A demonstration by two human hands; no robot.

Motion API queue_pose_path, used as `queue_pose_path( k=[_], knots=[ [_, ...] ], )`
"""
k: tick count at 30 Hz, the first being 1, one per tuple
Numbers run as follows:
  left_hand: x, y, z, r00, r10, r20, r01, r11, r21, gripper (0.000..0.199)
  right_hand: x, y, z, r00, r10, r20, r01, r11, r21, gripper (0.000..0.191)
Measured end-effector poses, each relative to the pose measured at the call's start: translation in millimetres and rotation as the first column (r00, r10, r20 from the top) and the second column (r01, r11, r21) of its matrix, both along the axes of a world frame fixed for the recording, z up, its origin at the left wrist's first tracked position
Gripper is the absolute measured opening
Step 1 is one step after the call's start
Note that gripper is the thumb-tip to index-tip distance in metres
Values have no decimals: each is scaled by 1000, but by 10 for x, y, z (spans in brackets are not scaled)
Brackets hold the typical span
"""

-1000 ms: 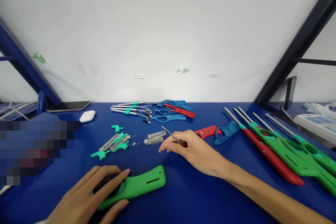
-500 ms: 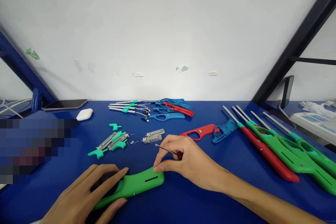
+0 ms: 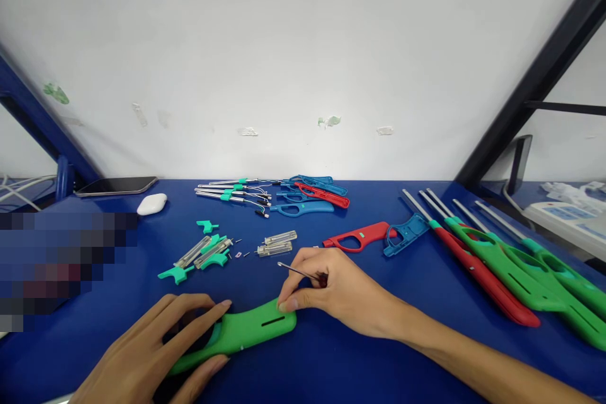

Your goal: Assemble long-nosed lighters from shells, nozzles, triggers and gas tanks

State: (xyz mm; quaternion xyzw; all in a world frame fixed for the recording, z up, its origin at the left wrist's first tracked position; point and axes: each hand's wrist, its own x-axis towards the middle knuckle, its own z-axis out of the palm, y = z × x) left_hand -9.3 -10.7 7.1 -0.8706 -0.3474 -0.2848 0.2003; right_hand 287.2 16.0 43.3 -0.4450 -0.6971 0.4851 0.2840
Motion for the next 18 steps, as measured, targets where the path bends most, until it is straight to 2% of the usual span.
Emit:
queue_pose_path(
  k=[8, 18],
  knots=[
    [-11, 31, -12, 998, 10, -61, -9, 1000, 11, 48, -41, 1, -7, 999, -12, 41, 12, 1000, 19, 19],
    [10, 44, 46, 1000, -17, 6, 17, 1000, -18, 43, -5, -5, -3, 1000, 5, 4, -4, 999, -37, 24]
  ],
)
